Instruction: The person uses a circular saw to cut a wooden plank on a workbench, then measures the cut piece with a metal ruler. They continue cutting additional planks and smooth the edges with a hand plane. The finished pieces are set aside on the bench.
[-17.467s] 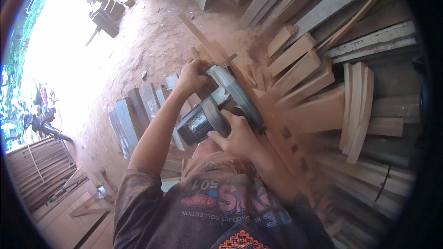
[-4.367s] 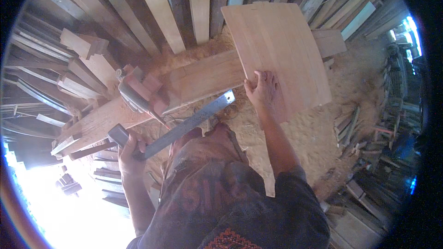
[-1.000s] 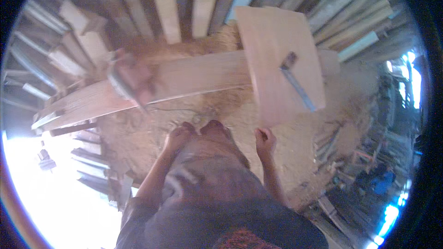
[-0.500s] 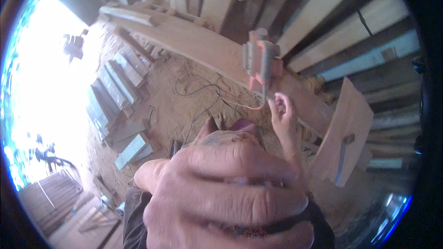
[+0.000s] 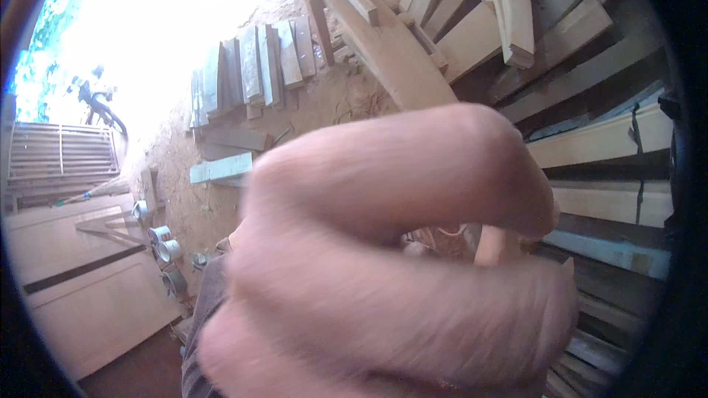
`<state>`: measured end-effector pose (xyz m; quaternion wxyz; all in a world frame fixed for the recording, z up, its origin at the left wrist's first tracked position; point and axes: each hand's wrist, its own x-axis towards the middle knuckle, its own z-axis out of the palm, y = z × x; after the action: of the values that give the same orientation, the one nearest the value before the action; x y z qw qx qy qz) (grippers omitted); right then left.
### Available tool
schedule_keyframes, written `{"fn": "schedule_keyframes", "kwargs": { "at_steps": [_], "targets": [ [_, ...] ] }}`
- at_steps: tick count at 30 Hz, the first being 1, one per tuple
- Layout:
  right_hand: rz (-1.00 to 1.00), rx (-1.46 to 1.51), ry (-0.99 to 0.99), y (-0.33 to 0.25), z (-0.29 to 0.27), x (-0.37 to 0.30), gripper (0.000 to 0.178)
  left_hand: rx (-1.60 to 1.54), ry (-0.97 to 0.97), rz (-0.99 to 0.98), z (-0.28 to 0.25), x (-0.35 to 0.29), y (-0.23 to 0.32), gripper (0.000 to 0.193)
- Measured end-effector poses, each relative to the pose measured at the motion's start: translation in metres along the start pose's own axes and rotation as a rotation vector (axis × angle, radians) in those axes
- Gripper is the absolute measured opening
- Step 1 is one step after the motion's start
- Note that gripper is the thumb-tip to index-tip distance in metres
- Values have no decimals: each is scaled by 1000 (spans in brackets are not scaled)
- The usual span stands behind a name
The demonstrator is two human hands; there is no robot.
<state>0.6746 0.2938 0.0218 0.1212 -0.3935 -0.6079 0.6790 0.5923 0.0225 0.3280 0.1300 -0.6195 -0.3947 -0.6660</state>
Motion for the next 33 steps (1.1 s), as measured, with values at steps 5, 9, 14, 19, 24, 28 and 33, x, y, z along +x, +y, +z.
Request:
{"fn": "schedule_keyframes", "kwargs": {
  "at_steps": [5,9,14,19,24,28,33],
  "targets": [
    [156,-119,5,-23,-9,8,40,8,9,-9,-16,-1,-36,33],
    [-110,-354,-123,-17,-11,20,43,213,-1,-272,-51,-38,-98,35],
    [-206,-550,-251,-12,7,31,48,236,526,-1358,-90,-159,-237,59],
    [-143,-553,-189,-38,57,32,52,710,474,-1640,-182,-255,-376,99],
    [22,-724,-10,-69,97,24,52,924,504,-1622,-232,-279,-475,130],
    [212,-704,114,-69,113,24,49,864,418,-1688,-246,-286,-495,88],
    [142,-808,152,-49,108,25,45,-134,855,-1565,-196,-320,-395,41]
  ]
}}
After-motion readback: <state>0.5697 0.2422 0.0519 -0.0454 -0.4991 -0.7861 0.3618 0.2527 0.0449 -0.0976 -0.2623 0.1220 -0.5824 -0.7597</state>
